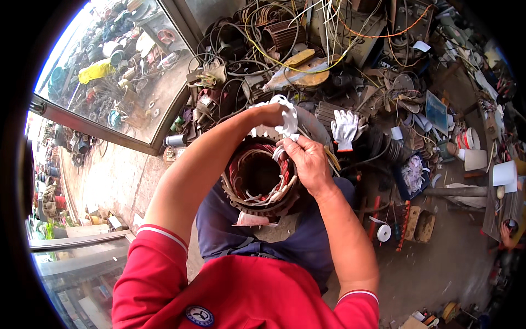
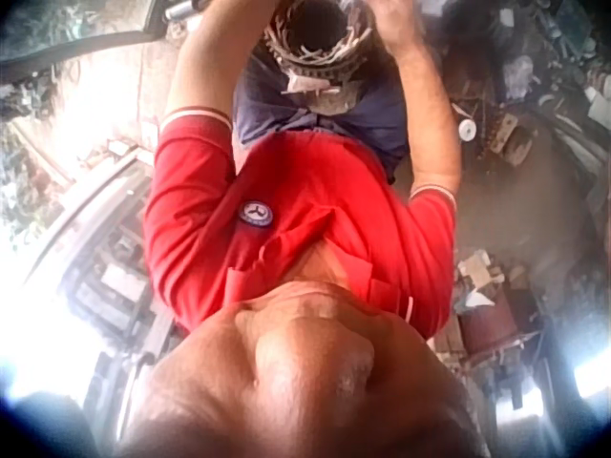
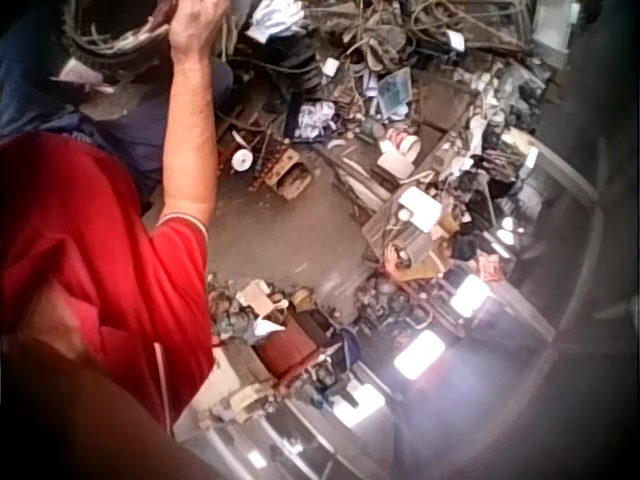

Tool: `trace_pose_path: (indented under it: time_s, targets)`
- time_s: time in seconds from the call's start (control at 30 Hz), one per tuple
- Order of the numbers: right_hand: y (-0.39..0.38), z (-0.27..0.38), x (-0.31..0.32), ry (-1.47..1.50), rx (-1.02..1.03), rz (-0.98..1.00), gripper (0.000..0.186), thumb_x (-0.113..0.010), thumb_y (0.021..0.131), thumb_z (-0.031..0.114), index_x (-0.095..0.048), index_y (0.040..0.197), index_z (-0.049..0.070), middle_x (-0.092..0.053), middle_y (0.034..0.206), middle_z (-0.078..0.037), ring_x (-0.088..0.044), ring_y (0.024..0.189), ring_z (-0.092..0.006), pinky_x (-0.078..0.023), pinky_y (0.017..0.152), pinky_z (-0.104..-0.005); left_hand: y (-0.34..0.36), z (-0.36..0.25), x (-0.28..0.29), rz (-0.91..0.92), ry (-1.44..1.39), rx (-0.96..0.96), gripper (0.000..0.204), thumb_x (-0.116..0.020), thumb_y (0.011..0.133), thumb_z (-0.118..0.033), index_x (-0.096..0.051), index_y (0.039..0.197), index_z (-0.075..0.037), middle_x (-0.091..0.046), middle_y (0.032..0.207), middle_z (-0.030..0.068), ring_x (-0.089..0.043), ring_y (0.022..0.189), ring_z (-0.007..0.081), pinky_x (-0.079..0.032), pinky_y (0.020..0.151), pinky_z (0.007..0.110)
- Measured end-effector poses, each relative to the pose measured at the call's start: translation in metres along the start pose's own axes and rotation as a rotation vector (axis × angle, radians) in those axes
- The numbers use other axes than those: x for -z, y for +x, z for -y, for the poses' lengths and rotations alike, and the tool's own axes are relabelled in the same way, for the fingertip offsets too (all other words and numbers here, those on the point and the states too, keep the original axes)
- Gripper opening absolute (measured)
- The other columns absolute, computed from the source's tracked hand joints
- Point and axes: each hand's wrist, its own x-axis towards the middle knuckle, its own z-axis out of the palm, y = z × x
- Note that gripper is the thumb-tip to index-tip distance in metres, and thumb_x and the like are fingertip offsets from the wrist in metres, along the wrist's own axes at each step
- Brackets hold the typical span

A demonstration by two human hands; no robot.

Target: The person cuts a red wire with a knife, then sits on the floor to work on a motor stator. They strip the wire ends, insert them into the stator slots, and wrap white tape around the windings to secure them.

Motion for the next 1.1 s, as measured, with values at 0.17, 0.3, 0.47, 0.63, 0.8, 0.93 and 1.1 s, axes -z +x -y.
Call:
trace_pose_path:
  time_s: [0.17,0.3,0.47,0.63,0.8,0.93,1.1]
  targets:
    - [0.001,0.014,0.001,0.181,-0.150,0.022,0.025,-0.058,0.100,0.020,-0.070,0.095,-0.002,-0.066,0.076,-0.003,-0.060,0.065,-0.0099,-0.050,0.061,-0.0236,-0.047,-0.003,0.028,0.104,-0.048,-0.009,0.069,-0.053,0.076,-0.002,-0.051,0.144,-0.011,-0.065,0.124,0.0215,-0.063,0.115,0.0339,-0.050,0.097,0.040]
    - [0.005,0.016,0.004,0.177,-0.157,-0.002,0.024,-0.059,0.099,0.019,-0.071,0.096,-0.001,-0.067,0.077,-0.003,-0.060,0.066,-0.0086,-0.049,0.062,-0.0227,-0.118,-0.059,0.082,-0.337,-0.115,-0.114,0.041,-0.058,0.098,-0.039,-0.068,0.103,0.001,-0.070,0.091,0.0189,-0.069,0.082,0.0310,-0.053,0.076,0.043]
    - [0.010,0.013,0.002,0.049,-0.096,-0.012,0.024,-0.060,0.099,0.020,-0.072,0.093,0.000,-0.067,0.079,0.001,-0.057,0.071,-0.0047,-0.046,0.064,-0.0212,-0.199,-0.113,0.060,-0.543,0.019,-0.364,0.029,-0.073,0.085,-0.028,-0.065,0.091,-0.001,-0.065,0.089,0.0155,-0.065,0.084,0.0350,-0.053,0.072,0.042]
    - [0.008,0.018,0.004,0.048,-0.135,0.043,0.021,-0.062,0.098,0.017,-0.072,0.096,-0.002,-0.068,0.082,0.000,-0.058,0.075,-0.0037,-0.047,0.067,-0.0216,-0.207,-0.112,0.047,-0.586,-0.138,-0.311,0.019,-0.071,0.083,-0.016,-0.059,0.083,-0.001,-0.062,0.081,0.0162,-0.062,0.078,0.0394,-0.051,0.068,0.045]
    - [0.003,0.020,0.007,-0.320,0.084,0.104,0.012,-0.067,0.091,0.005,-0.070,0.099,-0.003,-0.069,0.085,-0.004,-0.061,0.078,-0.0086,-0.050,0.071,-0.0255,-0.216,-0.104,0.038,-0.173,-0.161,-0.220,0.025,-0.064,0.093,-0.024,-0.068,0.101,-0.001,-0.068,0.092,0.0203,-0.065,0.088,0.0409,-0.051,0.079,0.045]
    - [0.007,0.018,-0.001,-0.818,0.478,-0.087,0.011,-0.066,0.081,-0.005,-0.063,0.091,0.000,-0.066,0.090,-0.015,-0.066,0.082,-0.0312,-0.052,0.073,-0.0356,-0.212,-0.096,0.036,-0.305,-0.245,-0.169,0.025,-0.061,0.093,-0.023,-0.069,0.106,-0.002,-0.068,0.095,0.0200,-0.065,0.094,0.0406,-0.051,0.085,0.046]
    - [0.015,-0.010,-0.006,-0.289,0.232,-0.179,0.011,-0.067,0.084,-0.006,-0.065,0.094,0.000,-0.068,0.084,-0.005,-0.064,0.075,-0.0140,-0.051,0.069,-0.0281,-0.200,-0.097,0.031,-0.536,-0.249,-0.133,0.031,-0.061,0.091,-0.011,-0.063,0.121,-0.001,-0.063,0.108,0.0204,-0.062,0.102,0.0397,-0.049,0.089,0.045]
